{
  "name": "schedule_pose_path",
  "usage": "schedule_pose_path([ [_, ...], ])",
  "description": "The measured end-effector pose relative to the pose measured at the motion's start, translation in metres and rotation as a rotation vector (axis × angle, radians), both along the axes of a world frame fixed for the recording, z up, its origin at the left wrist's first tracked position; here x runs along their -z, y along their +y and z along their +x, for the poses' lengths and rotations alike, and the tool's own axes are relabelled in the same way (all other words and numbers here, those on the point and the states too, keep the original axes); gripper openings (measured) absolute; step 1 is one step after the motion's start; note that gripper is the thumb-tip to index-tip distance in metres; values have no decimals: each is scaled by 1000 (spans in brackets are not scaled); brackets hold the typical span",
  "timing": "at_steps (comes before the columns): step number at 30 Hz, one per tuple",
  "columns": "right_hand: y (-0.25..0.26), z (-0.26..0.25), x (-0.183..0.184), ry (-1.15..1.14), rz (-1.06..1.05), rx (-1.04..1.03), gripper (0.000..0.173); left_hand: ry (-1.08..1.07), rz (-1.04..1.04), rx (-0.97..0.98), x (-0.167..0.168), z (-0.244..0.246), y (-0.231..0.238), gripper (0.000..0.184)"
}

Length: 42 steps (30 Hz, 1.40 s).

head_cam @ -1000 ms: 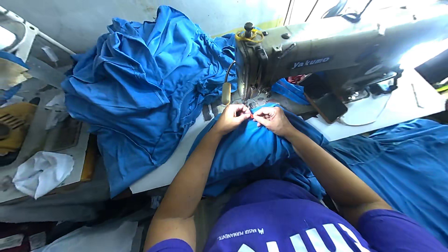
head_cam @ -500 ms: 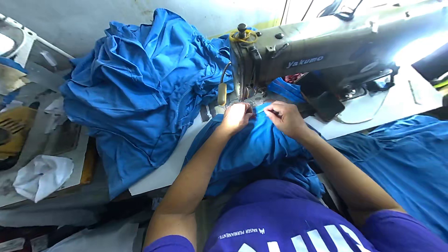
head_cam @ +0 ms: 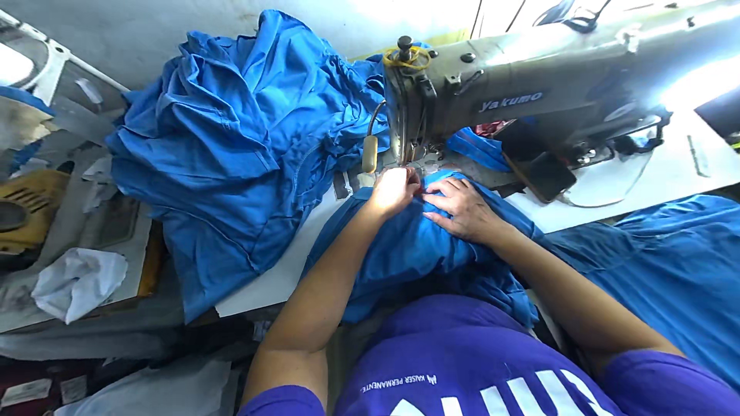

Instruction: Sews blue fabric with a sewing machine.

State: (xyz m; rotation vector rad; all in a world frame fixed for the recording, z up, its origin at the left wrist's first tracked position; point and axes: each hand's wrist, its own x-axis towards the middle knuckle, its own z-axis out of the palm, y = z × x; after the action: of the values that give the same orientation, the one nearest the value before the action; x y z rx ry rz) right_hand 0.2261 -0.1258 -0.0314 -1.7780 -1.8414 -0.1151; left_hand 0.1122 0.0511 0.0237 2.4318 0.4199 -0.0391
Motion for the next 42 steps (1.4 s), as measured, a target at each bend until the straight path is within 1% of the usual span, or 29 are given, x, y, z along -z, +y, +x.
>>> schedule_pose_path([
  [2, -1, 0, 0, 9, -2, 1, 37, 21, 70, -24, -1, 1, -8, 20],
  [10, -2, -2, 0, -14, 29, 1, 33, 52, 193, -96, -6, 1, -23, 19],
  [13, -2, -4, 0, -38, 45, 26, 37, 41, 257, -101, -4, 1, -29, 19],
  [19, -1, -4, 0, -82, -4, 44, 44, 19, 297, -115, 0, 1, -34, 18],
  [22, -1, -5, 1, -89, -17, 49, 46, -54, 263, -133, 7, -1, -32, 18],
  [24, -1, -5, 1, -96, -28, 46, 49, -175, 239, -154, 14, -8, -30, 19],
  [25, -1, -5, 1, -100, -33, 44, 51, -269, 245, -154, 19, -14, -28, 18],
  [27, -1, -4, 1, -98, -41, 41, 52, -432, 303, -112, 29, -26, -28, 16],
  [29, -2, -4, 0, -95, -52, 37, 52, -481, 407, -21, 35, -38, -33, 19],
  [31, -2, -5, 0, -97, -61, 36, 52, -455, 486, 53, 43, -44, -40, 25],
  [33, -2, -4, 1, -93, -53, 28, 53, -422, 508, 82, 48, -46, -44, 29],
  [37, -3, -2, 1, -65, -48, 26, 54, -395, 489, 97, 48, -46, -47, 32],
  [42, -4, -1, -1, -20, -66, 28, 59, -401, 457, 117, 49, -49, -44, 38],
])
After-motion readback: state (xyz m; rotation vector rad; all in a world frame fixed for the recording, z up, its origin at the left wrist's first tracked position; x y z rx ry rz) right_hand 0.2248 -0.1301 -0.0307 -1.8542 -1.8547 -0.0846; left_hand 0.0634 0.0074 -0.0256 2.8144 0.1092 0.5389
